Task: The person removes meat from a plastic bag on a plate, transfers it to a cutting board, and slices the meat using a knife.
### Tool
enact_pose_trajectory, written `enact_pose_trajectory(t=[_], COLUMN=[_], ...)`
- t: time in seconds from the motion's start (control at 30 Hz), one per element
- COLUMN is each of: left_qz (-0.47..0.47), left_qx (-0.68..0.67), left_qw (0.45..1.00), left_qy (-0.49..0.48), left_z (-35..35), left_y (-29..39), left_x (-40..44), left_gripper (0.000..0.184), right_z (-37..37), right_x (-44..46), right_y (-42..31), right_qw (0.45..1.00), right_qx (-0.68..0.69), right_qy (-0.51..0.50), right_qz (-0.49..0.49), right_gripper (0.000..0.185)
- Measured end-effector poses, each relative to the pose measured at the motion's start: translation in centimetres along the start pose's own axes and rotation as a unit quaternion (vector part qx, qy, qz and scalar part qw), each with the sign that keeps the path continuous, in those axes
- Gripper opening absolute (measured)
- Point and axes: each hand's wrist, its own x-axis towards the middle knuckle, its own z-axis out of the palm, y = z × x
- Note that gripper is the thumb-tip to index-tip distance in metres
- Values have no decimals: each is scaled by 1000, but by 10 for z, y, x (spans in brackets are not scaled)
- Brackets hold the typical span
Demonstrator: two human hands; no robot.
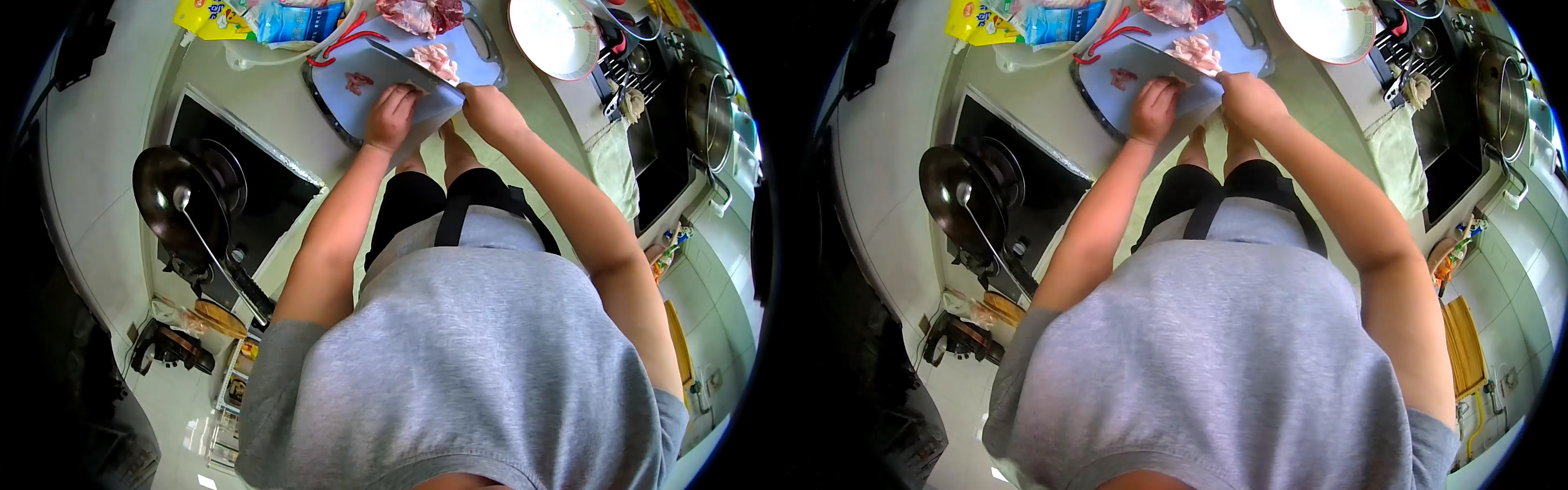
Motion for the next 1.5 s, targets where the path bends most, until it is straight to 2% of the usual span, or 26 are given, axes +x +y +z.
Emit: enact_pose_trajectory(t=[0.1,0.33,0.47,0.53,0.67,0.73,0.87,0.97,1.17,1.27,1.33,1.37,1.5], left_qz=[2,-6,-12,-7,-5,8,19,7,10,2,-7,-9,11], left_qx=[-3,-7,9,3,-18,-15,-4,-9,-4,13,2,-10,6], left_qw=[1000,1000,1000,1000,1000,1000,1000,1000,1000,1000,1000,1000,1000], left_qy=[6,12,6,6,-22,-14,-14,-8,4,3,-12,-22,-7], left_z=[5,1,4,3,-1,1,-7,-3,-2,-3,-6,-8,-5], left_y=[-2,0,-5,-5,-3,-2,5,2,0,-1,0,-1,1], left_x=[-1,1,-4,3,0,-1,5,1,-1,-2,-3,-1,-4], left_gripper=[23,20,23,20,22,24,23,22,21,21,21,21,21], right_z=[-13,-8,12,35,37,27,11,10,7,21,30,31,29], right_x=[-11,-24,-14,11,29,25,8,1,-13,-2,22,30,35], right_y=[-8,-14,-8,-2,-12,-11,4,6,-5,-1,-11,-20,-12], right_qw=[998,994,996,999,997,999,1000,1000,996,999,997,998,995], right_qx=[-62,-75,-63,-21,-26,-24,0,-3,-45,-20,-12,-4,3], right_qy=[-21,-74,-67,15,32,-27,1,-11,-70,-30,6,-11,14], right_qz=[-19,17,14,-42,-61,-28,-5,-27,7,1,-78,-64,-99], right_gripper=[27,24,25,31,31,33,31,27,30,28,28,22,24])
